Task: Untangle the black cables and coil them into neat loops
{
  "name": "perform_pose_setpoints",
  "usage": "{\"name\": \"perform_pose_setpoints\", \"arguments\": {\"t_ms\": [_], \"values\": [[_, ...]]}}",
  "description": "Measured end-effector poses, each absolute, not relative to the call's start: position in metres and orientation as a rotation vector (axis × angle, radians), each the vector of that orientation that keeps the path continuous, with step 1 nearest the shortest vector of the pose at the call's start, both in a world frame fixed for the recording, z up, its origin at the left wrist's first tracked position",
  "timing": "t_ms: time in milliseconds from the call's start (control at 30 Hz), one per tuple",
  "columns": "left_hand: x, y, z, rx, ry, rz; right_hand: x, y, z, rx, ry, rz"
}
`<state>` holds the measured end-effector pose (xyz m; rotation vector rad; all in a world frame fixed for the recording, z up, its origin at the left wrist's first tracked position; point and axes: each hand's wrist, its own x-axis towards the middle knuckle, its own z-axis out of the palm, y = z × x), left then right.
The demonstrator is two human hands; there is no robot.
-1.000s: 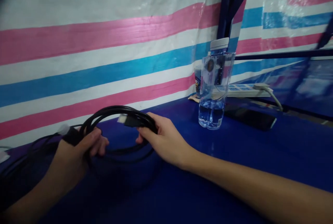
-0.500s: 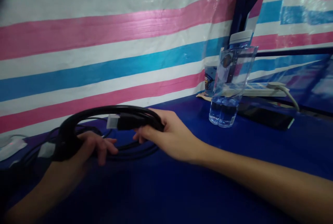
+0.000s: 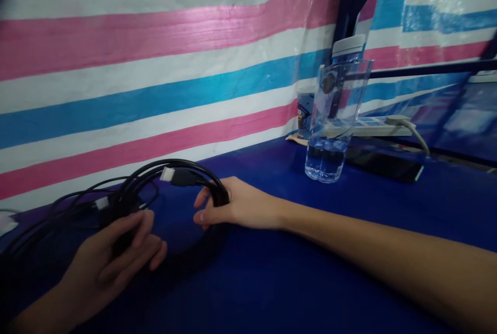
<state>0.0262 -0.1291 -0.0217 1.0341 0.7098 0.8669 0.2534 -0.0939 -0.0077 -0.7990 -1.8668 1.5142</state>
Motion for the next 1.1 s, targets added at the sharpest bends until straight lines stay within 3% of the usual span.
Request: {"name": "perform_pose_setpoints", "arguments": {"t_ms": [167, 367, 600, 900, 1100], "values": [[0.032, -0.134, -0.019, 0.828, 0.769, 0.946, 0.255, -0.104, -0.001, -0.797, -1.885, 1.193], [0.032, -0.134, -0.018, 0.671, 0.957, 1.124, 0.259, -0.112, -0.011, -0.691, -1.873, 1.348], [0.031, -0.129, -0.018, 0.604, 0.981, 1.264, 0.263, -0.099, -0.01, -0.872, -1.791, 1.331], [0.027, -0.124, -0.02, 0.602, 0.901, 1.197, 0.267, -0.099, -0.016, -0.501, -1.594, 1.851], [0.029, -0.132, -0.021, 0.685, 0.891, 1.196, 0.265, -0.093, -0.022, -0.619, -1.512, 1.899]]}}
